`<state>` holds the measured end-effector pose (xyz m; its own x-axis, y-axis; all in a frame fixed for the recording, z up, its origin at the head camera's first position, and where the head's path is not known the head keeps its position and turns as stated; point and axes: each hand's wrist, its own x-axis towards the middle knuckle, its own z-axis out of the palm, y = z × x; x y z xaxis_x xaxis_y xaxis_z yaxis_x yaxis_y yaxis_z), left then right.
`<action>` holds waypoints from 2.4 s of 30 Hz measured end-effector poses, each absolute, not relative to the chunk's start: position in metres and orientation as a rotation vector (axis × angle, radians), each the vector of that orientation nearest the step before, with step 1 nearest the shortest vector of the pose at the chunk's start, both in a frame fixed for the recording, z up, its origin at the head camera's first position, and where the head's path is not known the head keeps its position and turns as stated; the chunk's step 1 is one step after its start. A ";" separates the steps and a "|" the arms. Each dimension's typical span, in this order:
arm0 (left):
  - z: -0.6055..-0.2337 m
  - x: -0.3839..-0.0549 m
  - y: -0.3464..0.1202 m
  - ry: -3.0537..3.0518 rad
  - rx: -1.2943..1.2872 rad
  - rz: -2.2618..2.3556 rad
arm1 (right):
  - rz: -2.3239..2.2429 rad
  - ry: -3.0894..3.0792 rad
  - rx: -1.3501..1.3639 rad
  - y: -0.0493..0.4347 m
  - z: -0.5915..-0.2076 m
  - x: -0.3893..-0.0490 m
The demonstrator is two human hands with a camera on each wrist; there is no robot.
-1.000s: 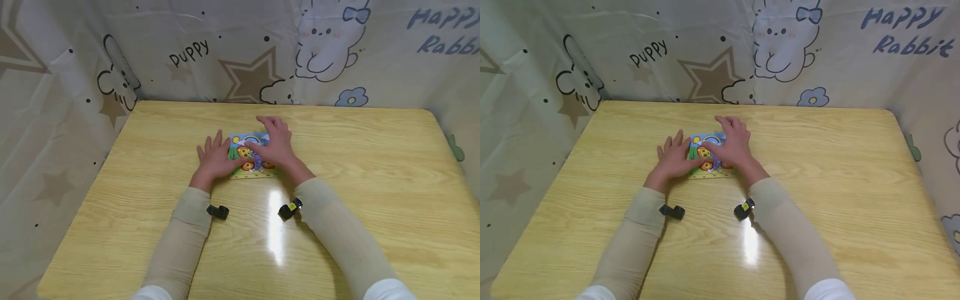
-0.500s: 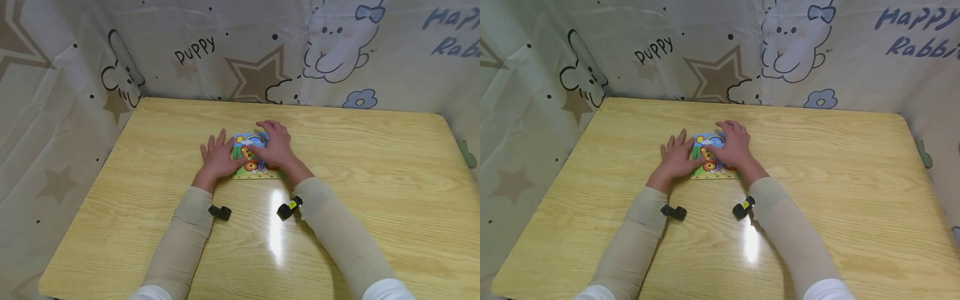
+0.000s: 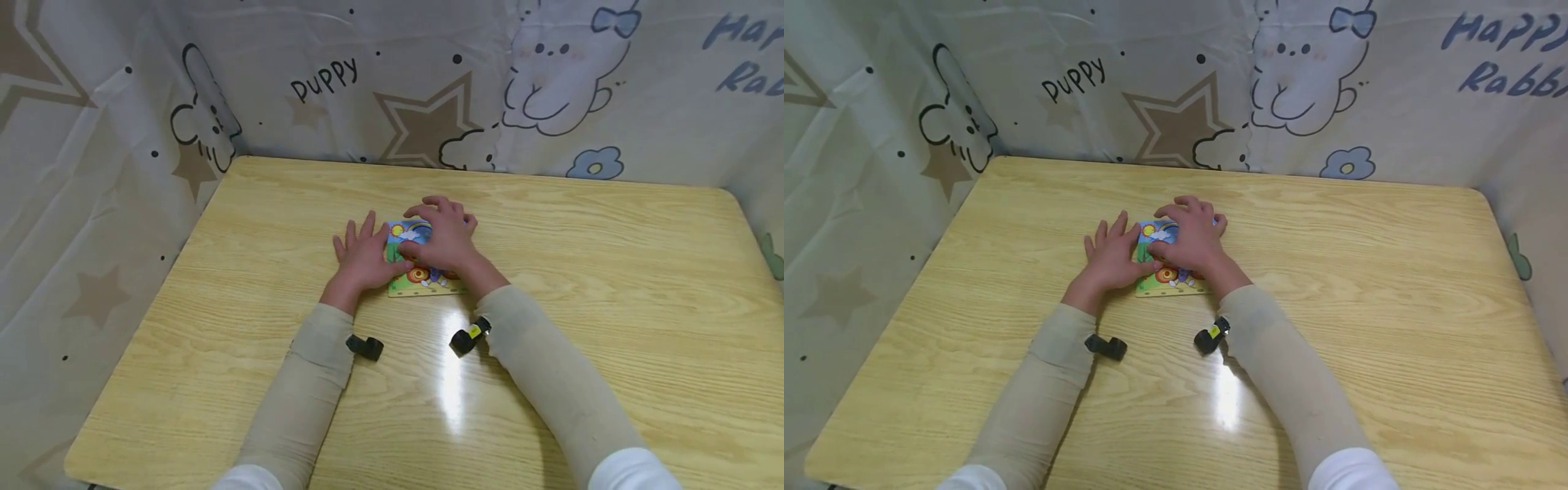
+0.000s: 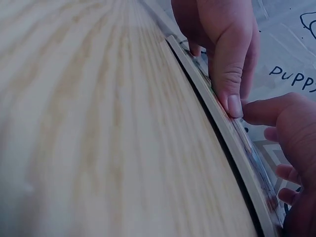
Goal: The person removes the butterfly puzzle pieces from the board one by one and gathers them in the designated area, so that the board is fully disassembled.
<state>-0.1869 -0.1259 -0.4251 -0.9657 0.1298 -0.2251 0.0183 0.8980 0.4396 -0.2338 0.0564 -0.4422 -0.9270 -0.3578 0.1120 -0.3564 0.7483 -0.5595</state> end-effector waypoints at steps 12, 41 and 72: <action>-0.423 -0.187 -0.127 2.790 0.124 0.641 | -0.910 2.857 -0.663 0.061 -0.441 -0.235; -0.421 -0.181 -0.131 2.742 0.263 0.603 | -1.010 2.818 -0.565 0.063 -0.439 -0.235; -0.423 -0.183 -0.131 2.732 0.225 0.605 | -1.116 2.788 -0.544 0.061 -0.444 -0.236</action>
